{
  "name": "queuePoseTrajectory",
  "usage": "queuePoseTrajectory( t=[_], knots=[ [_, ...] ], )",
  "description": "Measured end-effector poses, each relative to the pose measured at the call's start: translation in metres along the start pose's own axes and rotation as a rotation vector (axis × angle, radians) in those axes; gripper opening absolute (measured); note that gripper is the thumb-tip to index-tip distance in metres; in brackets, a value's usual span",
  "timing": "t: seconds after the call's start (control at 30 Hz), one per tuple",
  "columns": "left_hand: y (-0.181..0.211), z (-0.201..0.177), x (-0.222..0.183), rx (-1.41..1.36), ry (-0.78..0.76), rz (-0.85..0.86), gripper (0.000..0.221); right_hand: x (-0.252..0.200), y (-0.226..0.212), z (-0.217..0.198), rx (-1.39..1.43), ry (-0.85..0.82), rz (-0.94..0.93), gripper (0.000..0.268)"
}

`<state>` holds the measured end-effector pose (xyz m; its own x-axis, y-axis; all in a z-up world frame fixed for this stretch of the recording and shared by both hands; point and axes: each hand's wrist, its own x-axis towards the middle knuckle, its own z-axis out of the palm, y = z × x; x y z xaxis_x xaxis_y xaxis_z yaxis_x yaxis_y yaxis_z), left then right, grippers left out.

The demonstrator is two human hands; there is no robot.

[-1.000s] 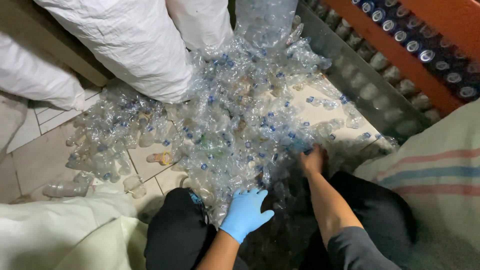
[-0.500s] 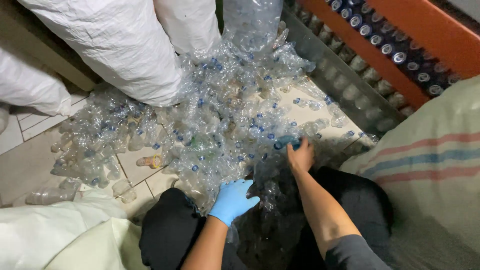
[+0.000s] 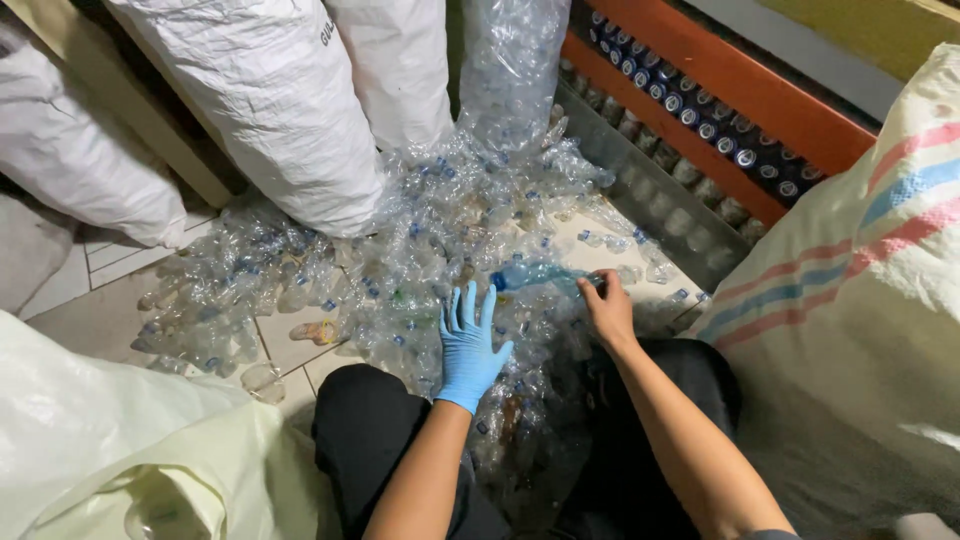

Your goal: Sorting and bagging empty plastic bottles from a pile on the floor into large sacks

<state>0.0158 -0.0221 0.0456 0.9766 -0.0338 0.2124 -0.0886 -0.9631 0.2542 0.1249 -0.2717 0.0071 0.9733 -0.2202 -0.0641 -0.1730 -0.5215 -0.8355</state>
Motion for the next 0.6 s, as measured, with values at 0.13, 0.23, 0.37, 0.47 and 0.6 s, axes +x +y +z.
queuePoseTrajectory(
  t=[0.13, 0.23, 0.37, 0.47, 0.6],
  knots=[
    [-0.005, 0.012, -0.002, 0.083, 0.041, 0.027, 0.097, -0.024, 0.017, 0.003, 0.011, -0.143, -0.075, 0.046],
    [-0.020, 0.035, 0.001, -0.122, 0.009, 0.086, 0.079, -0.042, 0.011, -0.001, 0.032, -0.240, -0.099, 0.040],
    [-0.041, 0.068, -0.004, -0.368, -0.095, -0.011, 0.066, -0.017, 0.051, 0.016, 0.379, -0.400, 0.099, 0.032],
    [-0.047, 0.090, -0.007, -0.810, -0.173, 0.015, 0.062, -0.047, 0.020, 0.000, 0.633, -0.423, 0.007, 0.028],
    [-0.040, 0.089, -0.009, -1.404, -0.601, -0.226, 0.034, -0.069, -0.024, -0.015, 0.878, -0.618, -0.062, 0.077]
  ],
)
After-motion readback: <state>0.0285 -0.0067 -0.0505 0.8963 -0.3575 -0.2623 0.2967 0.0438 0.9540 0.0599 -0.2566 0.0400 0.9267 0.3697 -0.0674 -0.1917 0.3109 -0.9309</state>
